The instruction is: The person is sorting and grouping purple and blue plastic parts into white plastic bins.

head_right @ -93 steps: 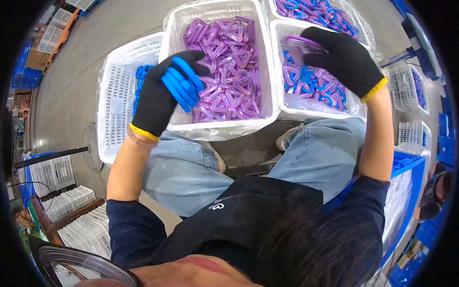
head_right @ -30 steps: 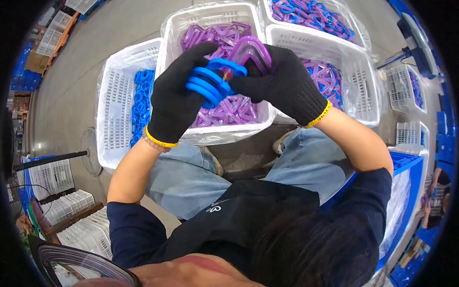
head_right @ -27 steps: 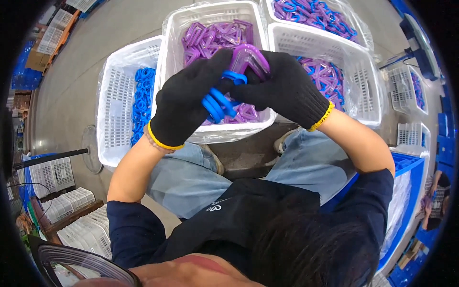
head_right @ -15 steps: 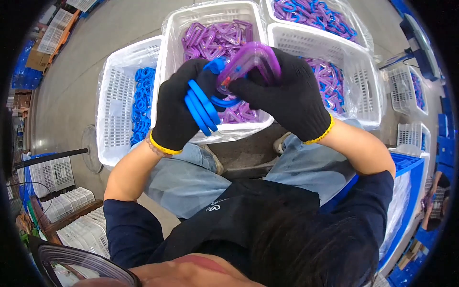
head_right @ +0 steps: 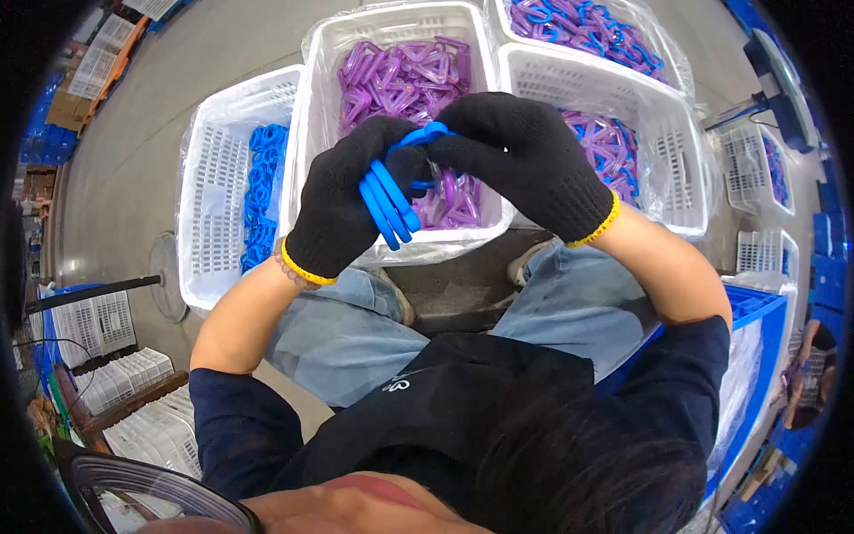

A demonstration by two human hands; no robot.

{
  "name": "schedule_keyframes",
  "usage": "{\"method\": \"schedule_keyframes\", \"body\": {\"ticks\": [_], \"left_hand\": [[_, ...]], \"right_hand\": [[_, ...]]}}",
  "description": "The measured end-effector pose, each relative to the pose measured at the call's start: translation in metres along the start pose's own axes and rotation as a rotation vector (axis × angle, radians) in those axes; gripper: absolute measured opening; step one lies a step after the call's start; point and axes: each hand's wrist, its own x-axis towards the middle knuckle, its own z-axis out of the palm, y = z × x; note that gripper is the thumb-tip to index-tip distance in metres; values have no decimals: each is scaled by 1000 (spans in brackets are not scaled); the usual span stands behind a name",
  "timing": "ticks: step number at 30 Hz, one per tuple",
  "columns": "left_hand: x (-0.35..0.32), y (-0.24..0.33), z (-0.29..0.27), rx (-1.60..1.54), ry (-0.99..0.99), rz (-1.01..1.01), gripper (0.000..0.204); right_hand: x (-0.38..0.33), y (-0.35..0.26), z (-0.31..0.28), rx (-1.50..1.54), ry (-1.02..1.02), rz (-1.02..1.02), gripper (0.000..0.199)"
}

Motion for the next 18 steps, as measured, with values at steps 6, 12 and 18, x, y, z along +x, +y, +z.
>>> {"method": "schedule_keyframes", "body": {"ticks": [6,12,18], "left_hand": [[6,-22,-32,-124,76,-164,22],[4,-27,-82,-429,121,-351,27],[-9,-49,-81,-132,36,-350,26]], "right_hand": [[9,19,-51,-605,175,-19,24],[7,77,-98,-1249,238,94,35],[71,138,34,-908,-267,-300,36]]}}
